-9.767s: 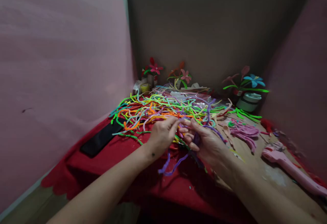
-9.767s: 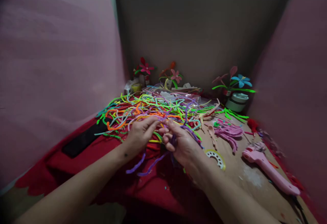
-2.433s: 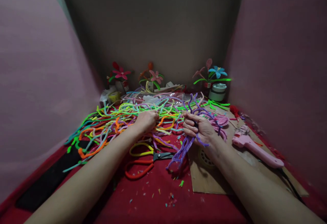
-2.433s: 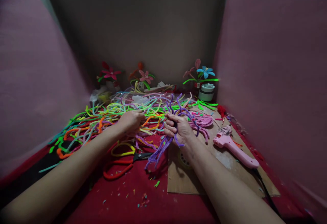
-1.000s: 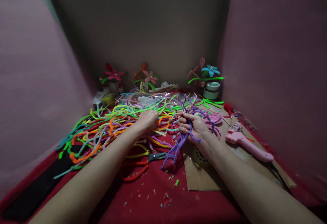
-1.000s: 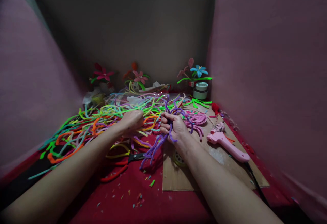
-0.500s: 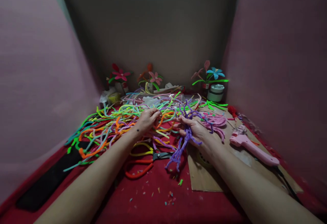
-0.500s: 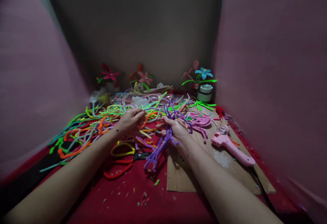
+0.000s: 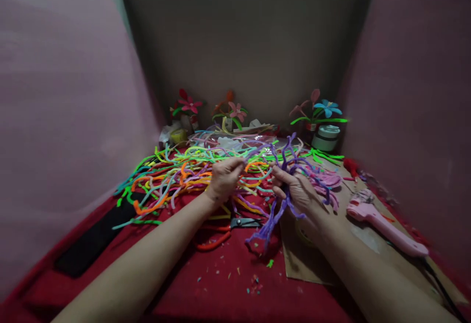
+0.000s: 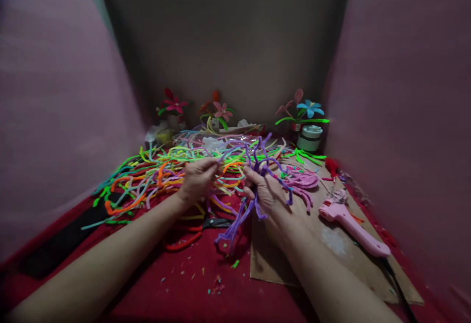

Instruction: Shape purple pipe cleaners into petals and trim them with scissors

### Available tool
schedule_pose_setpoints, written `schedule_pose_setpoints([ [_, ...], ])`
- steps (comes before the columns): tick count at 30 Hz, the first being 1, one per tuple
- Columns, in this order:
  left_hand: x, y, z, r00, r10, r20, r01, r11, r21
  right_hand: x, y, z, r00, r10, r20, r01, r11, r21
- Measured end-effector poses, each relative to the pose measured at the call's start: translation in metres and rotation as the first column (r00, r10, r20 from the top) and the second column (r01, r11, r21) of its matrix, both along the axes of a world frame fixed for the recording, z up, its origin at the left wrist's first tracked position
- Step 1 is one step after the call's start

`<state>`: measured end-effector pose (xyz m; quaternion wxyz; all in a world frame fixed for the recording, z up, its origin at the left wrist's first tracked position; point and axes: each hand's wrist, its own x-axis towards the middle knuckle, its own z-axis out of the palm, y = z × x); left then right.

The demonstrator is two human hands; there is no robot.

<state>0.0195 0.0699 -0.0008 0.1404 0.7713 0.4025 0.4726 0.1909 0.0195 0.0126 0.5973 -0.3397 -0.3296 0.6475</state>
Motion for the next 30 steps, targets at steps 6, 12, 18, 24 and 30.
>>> schedule_pose_setpoints([
  [6, 0.014, -0.020, -0.007, 0.909, -0.133, -0.395, 0.190, 0.976, 0.109, -0.011, -0.003, -0.001, 0.995, 0.094, -0.014, -0.094, 0.995, 0.012],
  [12, 0.004, -0.003, -0.006, 0.889, 0.016, -0.457, 0.058, 0.988, 0.147, 0.006, 0.000, 0.017, 0.975, -0.194, -0.109, 0.213, 0.956, 0.200],
  [18, -0.029, 0.025, 0.000, 0.925, 0.185, -0.332, -0.161, 0.982, 0.100, 0.040, 0.001, 0.044, 0.934, -0.055, -0.354, 0.150, 0.957, 0.249],
  [24, -0.058, 0.038, 0.017, 0.939, 0.296, -0.176, -0.303, 0.953, -0.016, 0.044, -0.005, 0.046, 0.876, 0.035, -0.481, 0.046, 0.987, 0.154],
  [30, -0.054, 0.023, 0.039, 0.959, 0.135, -0.249, -0.161, 0.983, -0.088, 0.034, -0.004, 0.040, 0.890, 0.074, -0.451, -0.031, 0.994, 0.102],
])
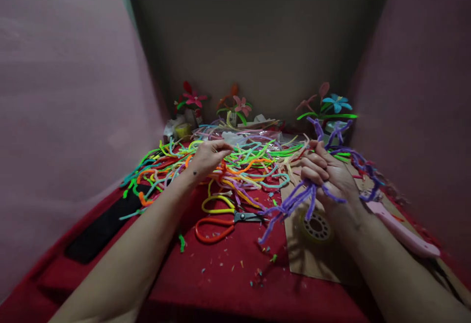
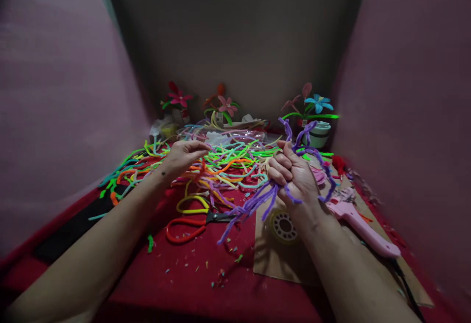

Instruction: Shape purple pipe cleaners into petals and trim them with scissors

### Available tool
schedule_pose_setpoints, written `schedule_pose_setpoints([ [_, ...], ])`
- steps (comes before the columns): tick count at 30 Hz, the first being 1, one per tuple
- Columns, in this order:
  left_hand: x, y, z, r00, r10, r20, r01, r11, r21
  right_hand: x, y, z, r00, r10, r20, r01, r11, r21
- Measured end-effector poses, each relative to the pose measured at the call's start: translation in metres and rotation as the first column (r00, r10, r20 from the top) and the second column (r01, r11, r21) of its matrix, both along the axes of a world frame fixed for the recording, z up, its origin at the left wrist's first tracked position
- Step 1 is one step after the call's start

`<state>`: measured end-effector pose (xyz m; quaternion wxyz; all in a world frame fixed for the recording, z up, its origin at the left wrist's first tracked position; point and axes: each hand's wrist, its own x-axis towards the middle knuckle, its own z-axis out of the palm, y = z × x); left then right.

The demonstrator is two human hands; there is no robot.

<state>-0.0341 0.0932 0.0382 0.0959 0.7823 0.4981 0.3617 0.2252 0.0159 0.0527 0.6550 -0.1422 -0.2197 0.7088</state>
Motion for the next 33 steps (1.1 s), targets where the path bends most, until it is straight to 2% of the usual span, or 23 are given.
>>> schedule_pose_setpoints([
  [2, 0.002, -0.004, 0.001, 0.995, -0.061, -0.075, 0.059, 0.998, -0.033, 0.000, 0.002, -0.002, 1.000, 0.020, 0.008, -0.019, 1.000, -0.006],
  [5, 0.003, -0.007, -0.007, 0.967, -0.106, -0.231, 0.091, 0.993, -0.074, 0.000, 0.004, -0.007, 0.998, 0.062, 0.019, -0.062, 0.998, -0.028],
  [9, 0.004, -0.005, -0.021, 0.899, -0.108, -0.424, 0.076, 0.993, -0.092, -0.001, 0.006, -0.012, 0.996, 0.091, 0.004, -0.091, 0.994, -0.055],
  [14, 0.012, -0.002, -0.027, 0.817, -0.058, -0.574, 0.051, 0.998, -0.028, -0.003, 0.006, -0.015, 0.993, 0.118, 0.003, -0.118, 0.991, -0.057],
  [18, 0.017, 0.003, -0.030, 0.772, 0.029, -0.635, -0.021, 1.000, 0.020, -0.005, 0.006, -0.015, 0.993, 0.112, 0.033, -0.110, 0.991, -0.071],
  [23, 0.024, 0.009, -0.029, 0.742, 0.047, -0.669, -0.049, 0.999, 0.017, -0.005, 0.007, -0.015, 0.992, 0.124, 0.028, -0.121, 0.989, -0.088],
  [28, 0.031, 0.016, -0.031, 0.748, 0.111, -0.654, -0.141, 0.990, 0.007, -0.005, 0.009, -0.017, 0.990, 0.137, 0.013, -0.135, 0.987, -0.086],
  [33, 0.033, 0.022, -0.034, 0.766, 0.109, -0.634, -0.150, 0.989, -0.011, -0.007, 0.011, -0.018, 0.989, 0.149, 0.000, -0.148, 0.985, -0.092],
])
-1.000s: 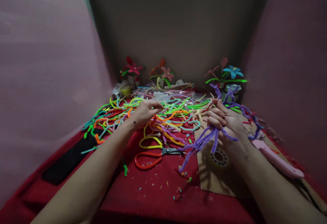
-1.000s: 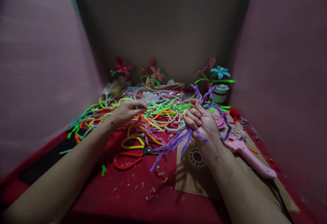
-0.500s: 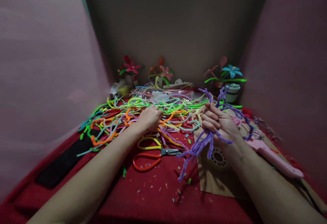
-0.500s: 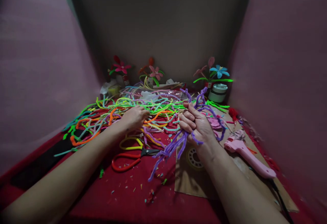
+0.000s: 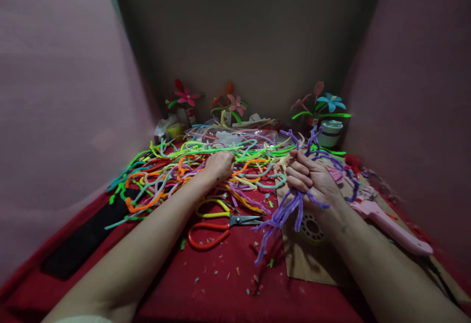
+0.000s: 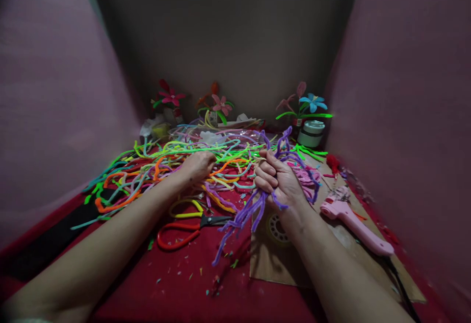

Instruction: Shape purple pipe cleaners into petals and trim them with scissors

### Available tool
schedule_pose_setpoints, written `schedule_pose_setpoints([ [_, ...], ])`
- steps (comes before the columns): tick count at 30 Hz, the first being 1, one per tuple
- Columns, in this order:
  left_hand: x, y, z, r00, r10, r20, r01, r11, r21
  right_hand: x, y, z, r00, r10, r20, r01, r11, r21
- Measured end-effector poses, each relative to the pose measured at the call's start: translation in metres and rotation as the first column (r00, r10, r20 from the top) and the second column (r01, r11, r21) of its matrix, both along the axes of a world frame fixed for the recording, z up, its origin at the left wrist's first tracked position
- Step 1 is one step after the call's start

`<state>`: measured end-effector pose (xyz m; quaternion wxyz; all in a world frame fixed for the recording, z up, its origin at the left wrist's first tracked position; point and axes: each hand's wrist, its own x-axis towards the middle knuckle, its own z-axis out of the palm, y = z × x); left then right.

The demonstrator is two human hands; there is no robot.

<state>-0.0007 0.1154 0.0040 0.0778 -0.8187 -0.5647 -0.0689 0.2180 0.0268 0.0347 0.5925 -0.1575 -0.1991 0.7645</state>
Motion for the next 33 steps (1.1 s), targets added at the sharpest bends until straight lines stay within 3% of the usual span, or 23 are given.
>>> schedule_pose_setpoints([
  [7, -0.007, 0.007, -0.005, 0.999, -0.016, 0.038, 0.016, 1.000, 0.014, 0.000, 0.001, -0.002, 0.999, 0.009, 0.034, -0.008, 1.000, -0.007],
  [14, -0.005, 0.002, -0.005, 0.993, -0.047, 0.110, 0.034, 0.993, 0.114, 0.000, 0.002, -0.004, 0.999, 0.012, 0.033, -0.012, 1.000, -0.006],
  [26, -0.003, -0.007, -0.006, 0.975, -0.046, 0.219, 0.030, 0.997, 0.075, 0.001, -0.001, 0.000, 1.000, -0.005, -0.014, 0.004, 0.999, -0.043],
  [29, 0.001, -0.014, 0.002, 0.950, -0.070, 0.305, 0.048, 0.996, 0.079, 0.003, -0.002, 0.001, 0.998, -0.019, -0.053, 0.016, 0.999, -0.045],
  [33, 0.023, -0.043, 0.027, 0.873, -0.175, 0.455, 0.166, 0.984, 0.060, 0.001, -0.002, -0.001, 0.998, -0.046, -0.030, 0.045, 0.998, -0.039],
])
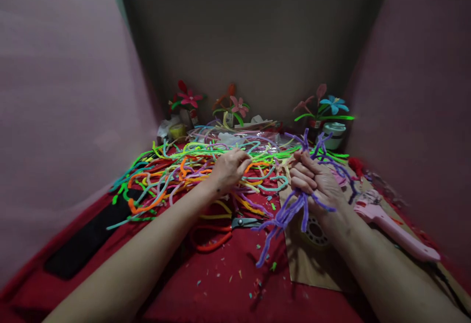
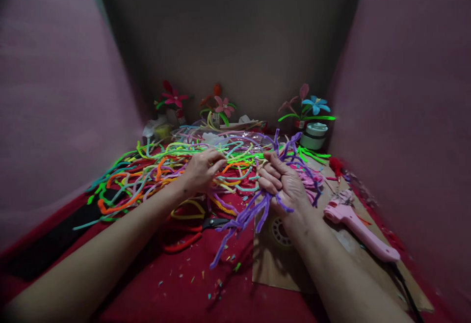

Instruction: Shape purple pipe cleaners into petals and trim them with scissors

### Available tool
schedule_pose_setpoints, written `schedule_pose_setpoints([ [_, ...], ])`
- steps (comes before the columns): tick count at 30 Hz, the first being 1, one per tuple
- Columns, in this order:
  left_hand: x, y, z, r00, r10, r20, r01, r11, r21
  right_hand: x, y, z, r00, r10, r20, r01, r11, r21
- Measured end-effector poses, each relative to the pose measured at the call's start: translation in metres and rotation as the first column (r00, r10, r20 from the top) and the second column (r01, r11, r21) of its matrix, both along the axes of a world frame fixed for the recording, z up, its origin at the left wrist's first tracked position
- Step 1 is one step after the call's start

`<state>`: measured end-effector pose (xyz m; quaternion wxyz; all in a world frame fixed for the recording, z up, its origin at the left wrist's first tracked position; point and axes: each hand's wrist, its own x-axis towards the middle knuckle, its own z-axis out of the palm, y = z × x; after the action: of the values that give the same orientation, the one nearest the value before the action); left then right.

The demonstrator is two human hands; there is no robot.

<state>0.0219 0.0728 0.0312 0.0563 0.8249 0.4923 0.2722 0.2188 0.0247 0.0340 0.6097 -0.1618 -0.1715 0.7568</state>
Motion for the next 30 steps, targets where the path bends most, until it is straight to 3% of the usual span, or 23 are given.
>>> schedule_pose_setpoints([
  [2, 0.017, -0.023, 0.011, 0.987, -0.134, 0.093, 0.143, 0.984, -0.104, -0.004, -0.001, -0.001, 0.999, 0.004, 0.043, -0.005, 1.000, 0.016],
  [3, 0.026, -0.035, 0.014, 0.919, -0.223, 0.326, 0.318, 0.908, -0.275, -0.006, -0.002, -0.001, 0.997, -0.003, 0.071, 0.001, 1.000, 0.029],
  [5, 0.042, -0.057, 0.015, 0.707, -0.258, 0.658, 0.632, 0.647, -0.426, -0.013, -0.006, -0.002, 0.989, -0.059, 0.137, 0.050, 0.997, 0.066],
  [7, 0.054, -0.074, 0.010, 0.583, -0.054, 0.811, 0.727, 0.480, -0.491, -0.021, -0.012, -0.002, 0.971, -0.144, 0.192, 0.124, 0.986, 0.114],
  [8, 0.058, -0.079, 0.007, 0.572, 0.039, 0.819, 0.744, 0.397, -0.538, -0.025, -0.016, -0.002, 0.960, -0.182, 0.210, 0.155, 0.978, 0.139],
  [10, 0.061, -0.083, 0.003, 0.606, 0.108, 0.788, 0.713, 0.366, -0.598, -0.032, -0.022, -0.001, 0.943, -0.235, 0.234, 0.197, 0.965, 0.176],
  [12, 0.059, -0.083, 0.002, 0.665, 0.027, 0.746, 0.662, 0.441, -0.606, -0.036, -0.026, 0.000, 0.938, -0.246, 0.247, 0.203, 0.961, 0.186],
  [14, 0.056, -0.079, 0.001, 0.765, -0.134, 0.630, 0.570, 0.597, -0.565, -0.036, -0.025, 0.000, 0.943, -0.225, 0.244, 0.188, 0.968, 0.166],
  [17, 0.050, -0.078, -0.001, 0.928, -0.301, 0.221, 0.368, 0.838, -0.402, -0.027, -0.017, 0.000, 0.966, -0.172, 0.194, 0.154, 0.983, 0.104],
  [19, 0.045, -0.082, -0.001, 0.945, -0.320, -0.063, 0.292, 0.916, -0.275, -0.019, -0.011, 0.000, 0.983, -0.134, 0.126, 0.128, 0.990, 0.055],
  [21, 0.040, -0.088, 0.004, 0.912, -0.327, -0.249, 0.279, 0.937, -0.209, -0.013, -0.007, 0.000, 0.994, -0.089, 0.063, 0.090, 0.996, -0.011],
  [24, 0.030, -0.087, 0.023, 0.865, -0.375, -0.334, 0.305, 0.921, -0.245, -0.009, -0.006, 0.003, 1.000, -0.021, 0.019, 0.023, 0.995, -0.095],
  [26, 0.023, -0.073, 0.037, 0.851, -0.449, -0.272, 0.353, 0.873, -0.336, -0.009, -0.006, 0.004, 1.000, -0.019, 0.006, 0.019, 0.994, -0.105],
  [28, 0.017, -0.047, 0.046, 0.834, -0.539, -0.117, 0.447, 0.785, -0.429, -0.010, -0.006, 0.003, 0.999, -0.043, -0.004, 0.043, 0.995, -0.091],
  [29, 0.015, -0.031, 0.047, 0.869, -0.490, -0.065, 0.428, 0.812, -0.398, -0.011, -0.005, 0.002, 0.999, -0.050, -0.003, 0.050, 0.995, -0.081],
  [30, 0.014, -0.014, 0.046, 0.925, -0.377, -0.050, 0.340, 0.879, -0.335, -0.013, -0.004, -0.001, 0.999, -0.050, 0.005, 0.051, 0.996, -0.069],
])
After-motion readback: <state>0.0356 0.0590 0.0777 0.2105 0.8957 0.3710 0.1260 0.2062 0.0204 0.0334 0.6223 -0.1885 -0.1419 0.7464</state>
